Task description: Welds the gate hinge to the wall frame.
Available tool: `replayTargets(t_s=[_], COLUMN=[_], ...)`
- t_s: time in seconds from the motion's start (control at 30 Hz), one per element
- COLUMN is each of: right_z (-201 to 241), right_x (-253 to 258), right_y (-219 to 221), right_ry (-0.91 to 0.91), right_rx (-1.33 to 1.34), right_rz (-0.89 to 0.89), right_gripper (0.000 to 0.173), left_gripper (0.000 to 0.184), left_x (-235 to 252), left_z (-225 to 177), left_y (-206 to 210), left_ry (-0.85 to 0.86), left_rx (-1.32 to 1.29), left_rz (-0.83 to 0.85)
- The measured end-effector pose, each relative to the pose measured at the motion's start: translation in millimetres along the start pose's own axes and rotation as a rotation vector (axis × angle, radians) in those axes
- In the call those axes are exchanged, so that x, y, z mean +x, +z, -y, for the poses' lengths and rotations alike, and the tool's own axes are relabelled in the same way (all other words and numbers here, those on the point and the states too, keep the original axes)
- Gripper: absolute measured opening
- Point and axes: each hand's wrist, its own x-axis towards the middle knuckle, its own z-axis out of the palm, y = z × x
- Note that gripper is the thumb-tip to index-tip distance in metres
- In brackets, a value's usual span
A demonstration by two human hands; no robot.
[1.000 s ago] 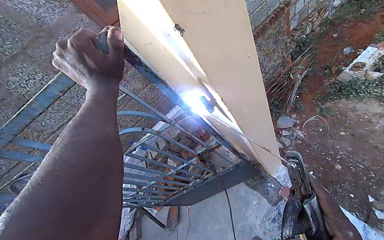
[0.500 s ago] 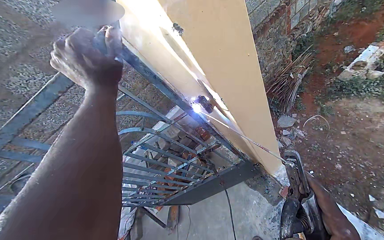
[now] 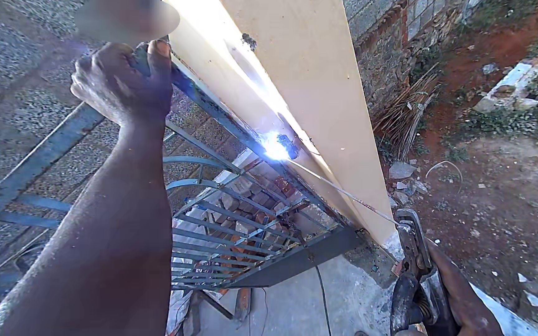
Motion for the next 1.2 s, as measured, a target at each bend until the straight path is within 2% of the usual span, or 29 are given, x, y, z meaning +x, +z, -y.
replayTargets(t_s=[1.2], right_z=[-2.5], right_x=[6.6], right_y=[3.1], right_ry=[0.000], right_rx=[0.016], right_rz=[-0.002], right_gripper=[0.111], left_gripper=[0.087], left_x=[3.6], left_z=[4.8], left_y=[7.7], left_ry=[-0.007], left_rx=[0.003], left_rz=[-0.047])
